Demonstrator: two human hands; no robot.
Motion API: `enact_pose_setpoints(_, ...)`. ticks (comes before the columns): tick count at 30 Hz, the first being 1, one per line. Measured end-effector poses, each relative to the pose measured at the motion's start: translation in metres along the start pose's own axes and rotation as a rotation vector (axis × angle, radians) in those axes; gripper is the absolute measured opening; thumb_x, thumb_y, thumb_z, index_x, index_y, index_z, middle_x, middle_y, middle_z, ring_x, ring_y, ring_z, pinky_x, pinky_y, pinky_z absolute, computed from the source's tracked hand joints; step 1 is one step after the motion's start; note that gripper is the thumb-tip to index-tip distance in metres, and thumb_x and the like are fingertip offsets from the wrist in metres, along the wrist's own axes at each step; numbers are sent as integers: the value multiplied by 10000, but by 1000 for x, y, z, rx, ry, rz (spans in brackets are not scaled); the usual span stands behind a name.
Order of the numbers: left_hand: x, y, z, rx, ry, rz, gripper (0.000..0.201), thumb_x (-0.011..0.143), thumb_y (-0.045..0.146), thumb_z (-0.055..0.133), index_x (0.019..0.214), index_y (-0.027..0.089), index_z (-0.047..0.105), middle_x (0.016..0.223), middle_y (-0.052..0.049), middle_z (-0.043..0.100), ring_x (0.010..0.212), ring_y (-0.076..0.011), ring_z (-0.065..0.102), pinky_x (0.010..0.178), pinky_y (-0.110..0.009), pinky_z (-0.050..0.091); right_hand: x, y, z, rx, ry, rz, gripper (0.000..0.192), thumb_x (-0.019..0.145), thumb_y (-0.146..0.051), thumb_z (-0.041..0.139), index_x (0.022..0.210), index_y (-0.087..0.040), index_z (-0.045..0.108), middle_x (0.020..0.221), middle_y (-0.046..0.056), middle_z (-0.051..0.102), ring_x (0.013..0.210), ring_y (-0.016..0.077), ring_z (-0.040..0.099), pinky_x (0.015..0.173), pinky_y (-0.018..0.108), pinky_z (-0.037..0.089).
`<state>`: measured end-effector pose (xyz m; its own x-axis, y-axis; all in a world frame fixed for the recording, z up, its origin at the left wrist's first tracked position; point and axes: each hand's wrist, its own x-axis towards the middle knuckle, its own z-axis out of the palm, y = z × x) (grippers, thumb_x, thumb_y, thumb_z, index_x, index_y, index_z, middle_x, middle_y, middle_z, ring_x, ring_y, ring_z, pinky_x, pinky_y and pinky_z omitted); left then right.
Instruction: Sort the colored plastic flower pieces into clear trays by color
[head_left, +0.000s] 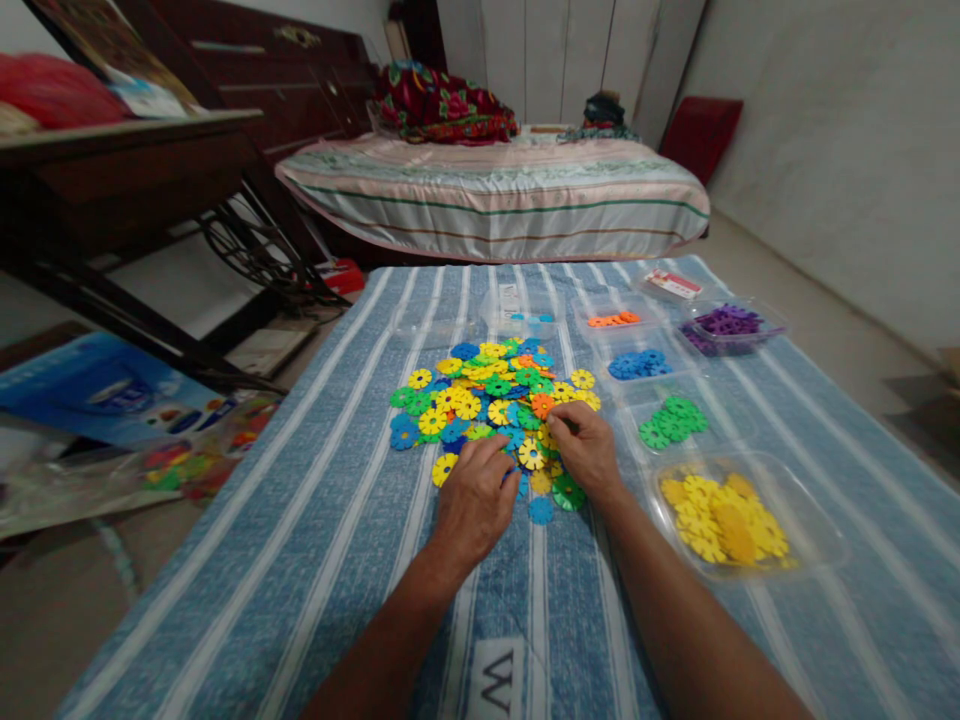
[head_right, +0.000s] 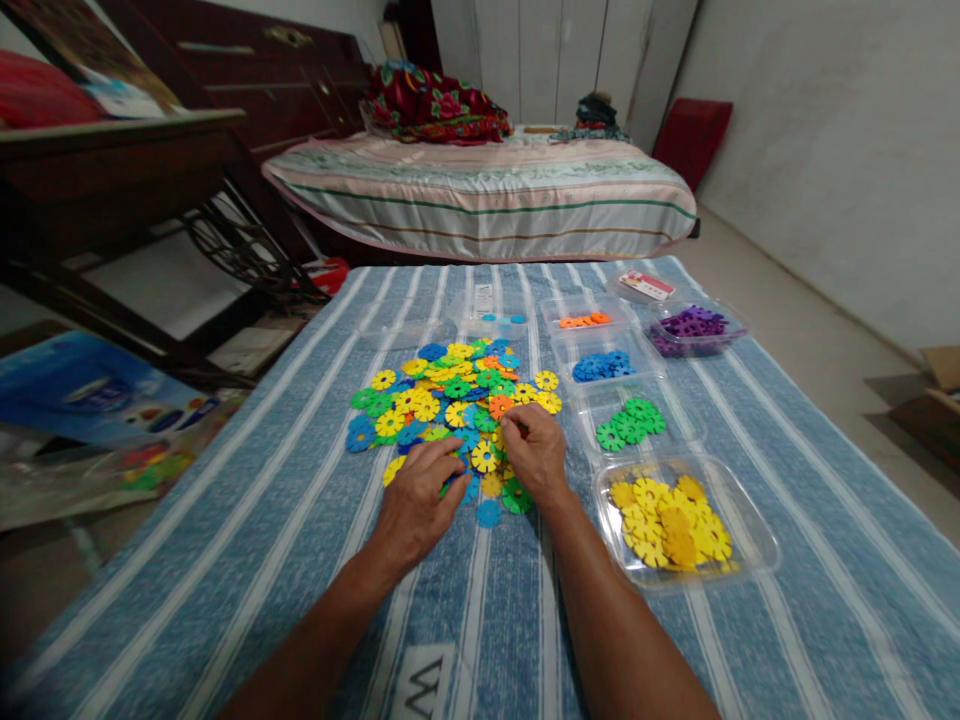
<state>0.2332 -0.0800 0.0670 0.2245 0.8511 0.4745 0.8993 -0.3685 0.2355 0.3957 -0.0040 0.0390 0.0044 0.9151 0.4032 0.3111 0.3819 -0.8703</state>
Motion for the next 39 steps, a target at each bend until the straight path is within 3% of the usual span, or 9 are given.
enact_pose_setpoints(39, 0, 2, 1, -11, -22, -23, 76, 838, 159, 587, 848, 194, 654, 1091, -95, 695, 1029, -244, 615, 902, -413, 527, -1, 0, 0, -17, -2, -7, 177, 810, -257, 523, 686, -217, 642, 730, 10, 636, 725, 166, 578, 717, 305, 447)
